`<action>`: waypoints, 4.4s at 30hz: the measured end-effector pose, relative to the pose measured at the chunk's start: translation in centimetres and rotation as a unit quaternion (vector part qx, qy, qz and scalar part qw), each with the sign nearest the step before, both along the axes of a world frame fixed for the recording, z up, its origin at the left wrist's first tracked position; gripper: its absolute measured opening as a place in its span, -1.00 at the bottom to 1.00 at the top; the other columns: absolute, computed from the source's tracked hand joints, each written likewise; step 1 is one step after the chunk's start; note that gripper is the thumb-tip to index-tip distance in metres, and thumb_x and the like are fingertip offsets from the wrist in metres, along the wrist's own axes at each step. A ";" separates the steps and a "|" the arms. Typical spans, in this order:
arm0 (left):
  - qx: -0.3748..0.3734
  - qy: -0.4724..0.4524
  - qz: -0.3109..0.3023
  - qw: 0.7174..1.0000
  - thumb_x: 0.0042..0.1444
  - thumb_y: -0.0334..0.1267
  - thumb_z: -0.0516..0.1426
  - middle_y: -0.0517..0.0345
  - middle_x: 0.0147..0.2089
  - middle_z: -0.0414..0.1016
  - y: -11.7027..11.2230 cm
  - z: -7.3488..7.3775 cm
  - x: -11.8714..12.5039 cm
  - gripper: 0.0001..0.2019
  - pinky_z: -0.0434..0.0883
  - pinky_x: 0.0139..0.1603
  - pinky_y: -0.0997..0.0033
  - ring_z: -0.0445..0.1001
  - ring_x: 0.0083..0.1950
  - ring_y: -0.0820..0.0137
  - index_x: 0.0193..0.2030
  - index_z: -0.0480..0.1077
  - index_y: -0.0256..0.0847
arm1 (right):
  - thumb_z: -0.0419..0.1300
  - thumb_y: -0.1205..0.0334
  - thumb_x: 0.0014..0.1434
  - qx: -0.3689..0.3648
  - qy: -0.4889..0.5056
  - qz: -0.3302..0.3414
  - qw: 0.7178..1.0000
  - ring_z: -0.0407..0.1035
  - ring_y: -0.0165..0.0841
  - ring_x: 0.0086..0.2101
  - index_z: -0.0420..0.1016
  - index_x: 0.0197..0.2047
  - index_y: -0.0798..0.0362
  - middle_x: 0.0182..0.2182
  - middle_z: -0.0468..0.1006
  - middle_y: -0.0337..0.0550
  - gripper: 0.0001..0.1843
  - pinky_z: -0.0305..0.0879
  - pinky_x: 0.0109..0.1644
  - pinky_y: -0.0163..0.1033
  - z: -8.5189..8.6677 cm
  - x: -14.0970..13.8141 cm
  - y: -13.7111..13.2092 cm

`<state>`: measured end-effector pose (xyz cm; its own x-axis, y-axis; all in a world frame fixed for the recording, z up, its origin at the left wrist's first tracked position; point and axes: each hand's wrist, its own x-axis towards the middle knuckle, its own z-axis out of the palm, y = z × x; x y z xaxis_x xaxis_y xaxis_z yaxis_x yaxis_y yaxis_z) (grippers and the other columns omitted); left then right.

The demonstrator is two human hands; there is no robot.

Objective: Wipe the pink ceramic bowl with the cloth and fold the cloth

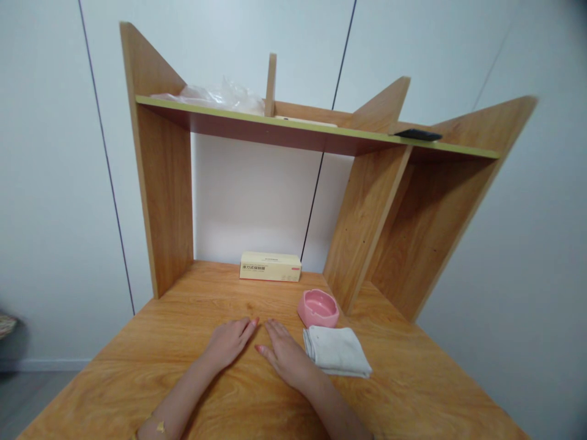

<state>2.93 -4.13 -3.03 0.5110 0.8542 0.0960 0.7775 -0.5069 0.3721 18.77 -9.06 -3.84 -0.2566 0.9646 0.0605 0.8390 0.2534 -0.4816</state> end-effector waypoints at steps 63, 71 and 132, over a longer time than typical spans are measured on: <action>0.002 0.011 0.003 1.000 0.20 0.00 -0.33 -0.02 -0.26 0.50 0.1 -0.1 0.0 -0.47 0.25 -0.27 0.40 0.44 -0.21 0.25 -0.27 0.37 -0.21 | -0.14 -0.08 0.15 -0.019 -0.006 -0.007 1.000 -0.18 -0.23 0.18 -0.05 0.21 0.31 0.20 -0.04 0.09 -0.27 -0.24 0.22 -0.16 0.2 -0.1 -0.2; 0.000 0.005 0.002 1.000 0.20 -0.02 -0.32 -0.02 -0.25 0.49 0.1 -0.1 0.1 -0.48 0.25 -0.26 0.38 0.43 -0.20 0.24 -0.27 0.38 -0.21 | -0.14 -0.08 0.15 -0.022 -0.009 -0.006 1.000 -0.18 -0.22 0.18 -0.06 0.21 0.33 0.20 -0.04 0.12 -0.26 -0.24 0.23 -0.15 0.2 -0.1 -0.1; 0.001 0.013 0.006 1.000 0.20 -0.02 -0.29 -0.01 -0.30 0.50 0.1 0.1 0.0 -0.50 0.25 -0.29 0.40 0.44 -0.23 0.26 -0.31 0.38 -0.21 | -0.14 -0.08 0.15 -0.027 -0.011 -0.008 1.000 -0.19 -0.23 0.18 -0.07 0.21 0.33 0.20 -0.04 0.12 -0.25 -0.24 0.22 -0.16 0.4 -0.3 -0.2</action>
<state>2.98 -4.07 -2.91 0.5038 0.8597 0.0845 0.7925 -0.4989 0.3507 18.52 -9.27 -3.47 -0.2410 0.9705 0.0019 0.8538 0.2129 -0.4750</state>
